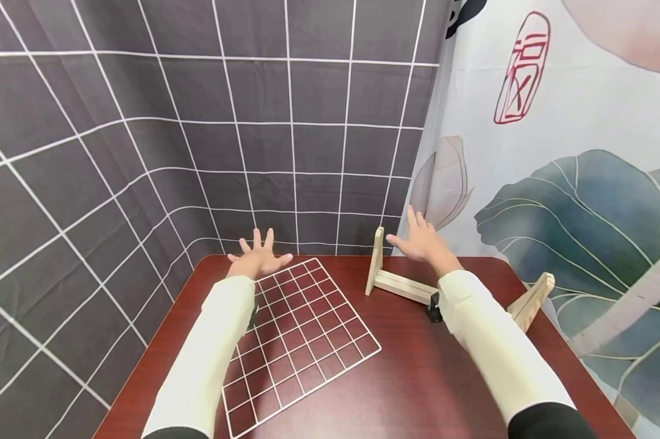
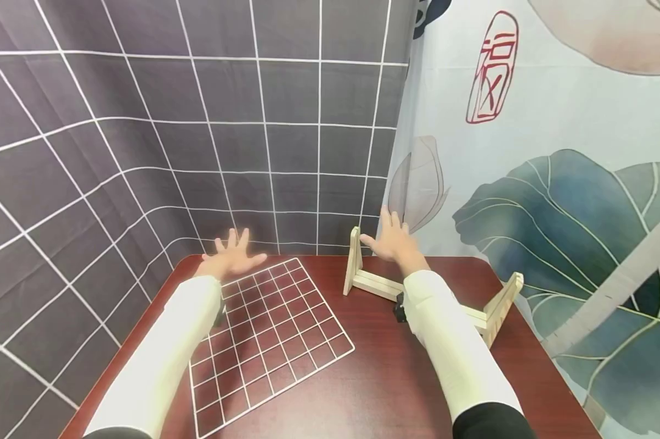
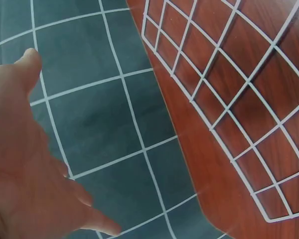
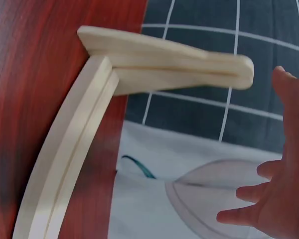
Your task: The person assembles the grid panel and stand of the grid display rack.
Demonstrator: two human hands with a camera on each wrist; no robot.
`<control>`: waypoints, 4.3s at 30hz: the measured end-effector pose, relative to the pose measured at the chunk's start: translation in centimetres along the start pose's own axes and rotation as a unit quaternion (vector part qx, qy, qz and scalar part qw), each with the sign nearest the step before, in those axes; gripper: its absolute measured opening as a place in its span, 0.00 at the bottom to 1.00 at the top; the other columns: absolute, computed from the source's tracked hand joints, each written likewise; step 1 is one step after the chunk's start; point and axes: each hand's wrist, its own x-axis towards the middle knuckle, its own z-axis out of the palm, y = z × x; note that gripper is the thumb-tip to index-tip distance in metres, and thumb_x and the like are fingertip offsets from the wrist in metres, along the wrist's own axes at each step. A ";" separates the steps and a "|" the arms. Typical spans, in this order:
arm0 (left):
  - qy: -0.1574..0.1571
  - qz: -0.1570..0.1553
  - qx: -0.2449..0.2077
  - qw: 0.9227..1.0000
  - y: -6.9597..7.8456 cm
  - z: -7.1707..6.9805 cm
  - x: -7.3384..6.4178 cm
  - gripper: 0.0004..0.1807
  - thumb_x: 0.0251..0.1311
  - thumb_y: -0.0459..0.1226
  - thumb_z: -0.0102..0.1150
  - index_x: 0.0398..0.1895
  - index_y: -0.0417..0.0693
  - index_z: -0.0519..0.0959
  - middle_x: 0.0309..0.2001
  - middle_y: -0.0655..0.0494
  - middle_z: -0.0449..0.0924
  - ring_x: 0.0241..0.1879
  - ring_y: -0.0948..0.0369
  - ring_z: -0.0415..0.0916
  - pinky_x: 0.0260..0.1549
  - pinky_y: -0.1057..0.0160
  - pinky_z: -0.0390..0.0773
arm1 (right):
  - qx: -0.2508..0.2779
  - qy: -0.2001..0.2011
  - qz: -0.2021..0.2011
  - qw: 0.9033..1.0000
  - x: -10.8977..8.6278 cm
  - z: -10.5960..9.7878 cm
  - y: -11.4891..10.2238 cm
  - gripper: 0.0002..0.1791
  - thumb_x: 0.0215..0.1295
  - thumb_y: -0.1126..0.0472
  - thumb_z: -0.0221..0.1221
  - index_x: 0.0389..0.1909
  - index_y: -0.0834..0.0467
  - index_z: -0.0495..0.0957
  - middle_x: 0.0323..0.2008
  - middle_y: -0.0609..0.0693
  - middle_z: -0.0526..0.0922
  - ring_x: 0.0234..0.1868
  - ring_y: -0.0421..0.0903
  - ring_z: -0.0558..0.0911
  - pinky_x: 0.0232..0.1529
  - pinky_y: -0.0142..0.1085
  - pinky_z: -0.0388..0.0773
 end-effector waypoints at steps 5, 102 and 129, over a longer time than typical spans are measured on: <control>-0.014 -0.022 -0.021 0.999 -1.5 0.6 -1.1 0.54 0.70 0.63 0.45 0.82 0.53 0.25 0.80 0.39 0.13 0.77 0.28 0.16 0.65 0.16 0.35 | 0.005 0.009 -0.019 1.000 0.2 1.3 -1.3 0.55 0.72 0.33 0.49 0.82 0.57 0.29 0.80 0.70 0.42 0.76 0.78 0.51 0.69 0.72 0.58; 0.008 -0.172 0.000 0.985 -9.0 11.5 -8.2 0.25 0.55 0.48 0.65 0.40 0.31 0.81 0.41 0.32 0.78 0.41 0.44 0.71 0.42 0.45 0.82 | 0.014 -0.087 0.050 0.995 0.3 17.1 -10.6 0.32 0.53 0.49 0.73 0.49 0.67 0.75 0.40 0.62 0.83 0.35 0.53 0.79 0.44 0.47 0.82; 0.084 -0.180 -0.057 0.978 -9.6 9.6 -8.2 0.30 0.51 0.47 0.68 0.41 0.25 0.78 0.45 0.24 0.71 0.44 0.37 0.76 0.47 0.42 0.80 | -0.004 -0.021 0.067 0.997 0.2 16.9 -11.4 0.38 0.49 0.46 0.75 0.55 0.63 0.74 0.37 0.61 0.85 0.35 0.56 0.83 0.38 0.49 0.82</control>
